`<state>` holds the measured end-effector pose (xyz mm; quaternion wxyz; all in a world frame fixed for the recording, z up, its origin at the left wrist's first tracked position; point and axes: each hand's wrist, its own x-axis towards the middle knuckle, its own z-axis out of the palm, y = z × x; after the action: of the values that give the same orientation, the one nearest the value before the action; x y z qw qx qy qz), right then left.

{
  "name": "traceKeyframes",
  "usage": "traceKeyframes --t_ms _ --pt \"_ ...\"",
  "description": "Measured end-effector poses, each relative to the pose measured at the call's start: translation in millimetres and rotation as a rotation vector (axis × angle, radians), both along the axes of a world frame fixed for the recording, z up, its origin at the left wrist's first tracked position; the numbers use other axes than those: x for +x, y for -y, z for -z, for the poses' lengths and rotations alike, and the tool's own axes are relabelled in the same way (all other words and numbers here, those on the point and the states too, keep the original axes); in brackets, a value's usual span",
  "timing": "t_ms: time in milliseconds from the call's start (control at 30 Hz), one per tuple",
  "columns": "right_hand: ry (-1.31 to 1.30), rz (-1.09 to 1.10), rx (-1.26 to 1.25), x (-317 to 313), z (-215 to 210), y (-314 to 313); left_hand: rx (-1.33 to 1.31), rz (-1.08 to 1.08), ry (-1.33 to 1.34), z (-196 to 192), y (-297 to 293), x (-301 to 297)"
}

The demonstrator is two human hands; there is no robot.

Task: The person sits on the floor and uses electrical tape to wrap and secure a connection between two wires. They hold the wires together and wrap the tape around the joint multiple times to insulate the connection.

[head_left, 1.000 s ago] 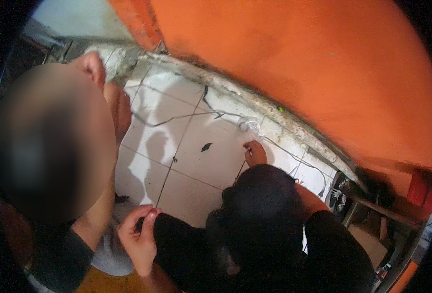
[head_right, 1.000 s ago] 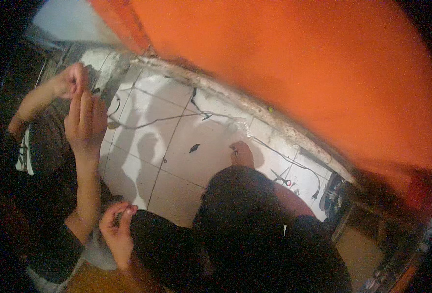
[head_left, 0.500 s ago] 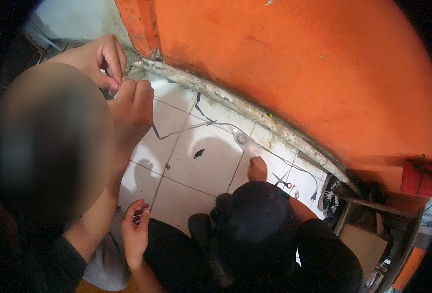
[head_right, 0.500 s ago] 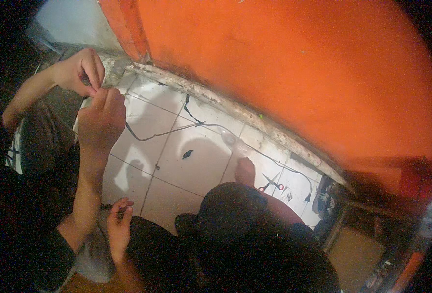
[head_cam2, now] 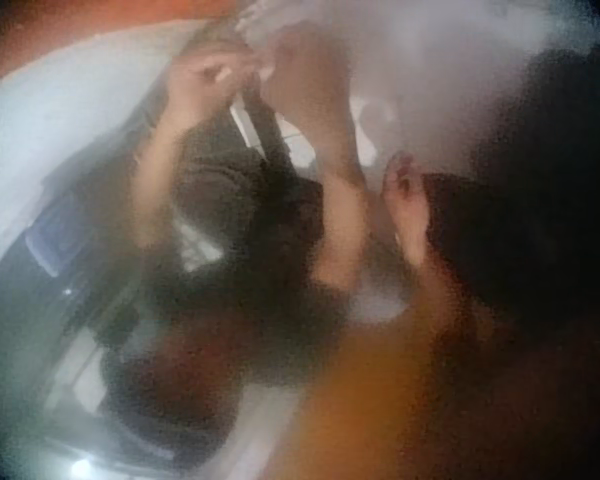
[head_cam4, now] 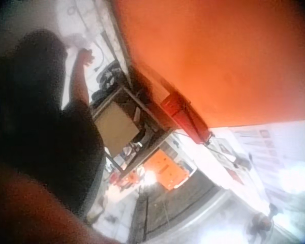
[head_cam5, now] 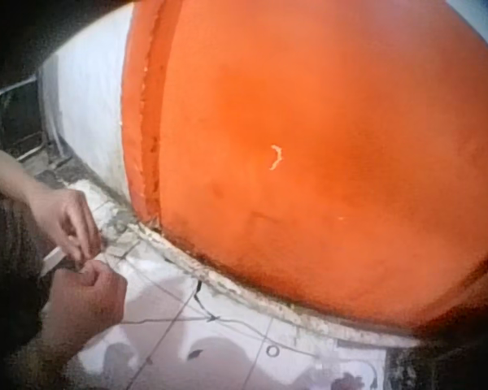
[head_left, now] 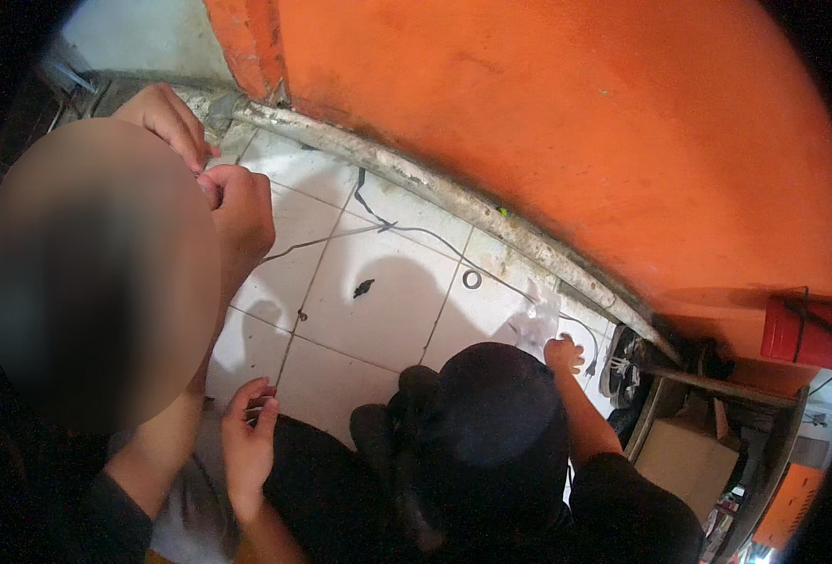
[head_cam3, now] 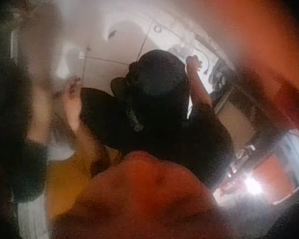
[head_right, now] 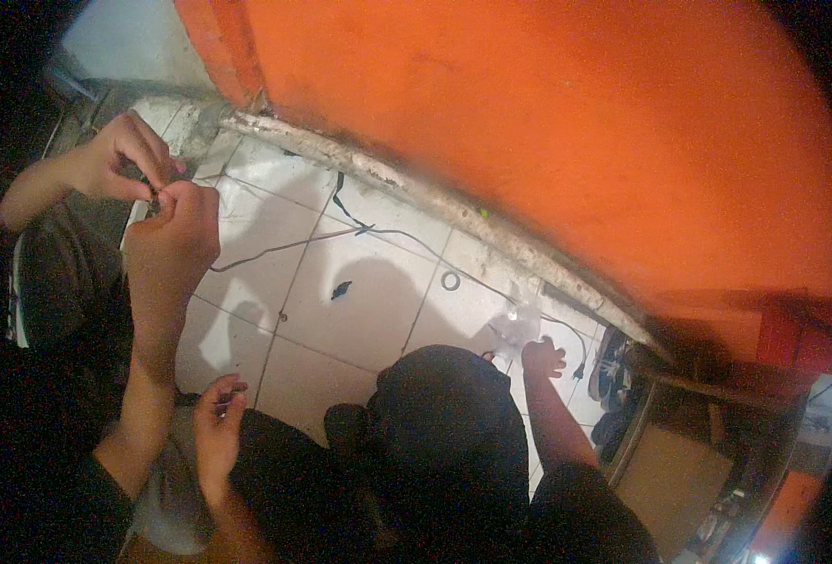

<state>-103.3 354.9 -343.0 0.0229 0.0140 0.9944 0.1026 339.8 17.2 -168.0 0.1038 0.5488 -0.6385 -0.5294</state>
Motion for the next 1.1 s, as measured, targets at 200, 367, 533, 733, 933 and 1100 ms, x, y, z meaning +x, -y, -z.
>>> traceKeyframes --t_ms 200,367,533,733,933,1100 --pt "0.119 -0.853 -0.731 18.7 64.3 101.5 -0.105 0.119 0.214 14.9 -1.9 -0.4" --pt "0.294 -0.750 -0.523 26.0 73.2 144.9 -0.116 0.134 0.160 -2.3 -1.7 -14.3" --pt "0.621 -0.566 -1.253 32.2 -27.1 180.8 0.006 0.167 -0.120 -36.5 -3.5 -54.1" --pt "1.041 -1.026 -1.524 64.4 -259.9 215.9 -0.238 0.188 -0.609 -114.7 -12.6 -116.3" --pt "1.298 -1.114 -1.641 135.1 -386.4 226.7 -0.495 0.127 -0.865 -198.8 -21.3 -119.7" --pt "1.236 -1.140 -1.645 167.3 -407.6 231.6 -0.494 0.103 -0.968 -212.1 -21.7 -108.2"
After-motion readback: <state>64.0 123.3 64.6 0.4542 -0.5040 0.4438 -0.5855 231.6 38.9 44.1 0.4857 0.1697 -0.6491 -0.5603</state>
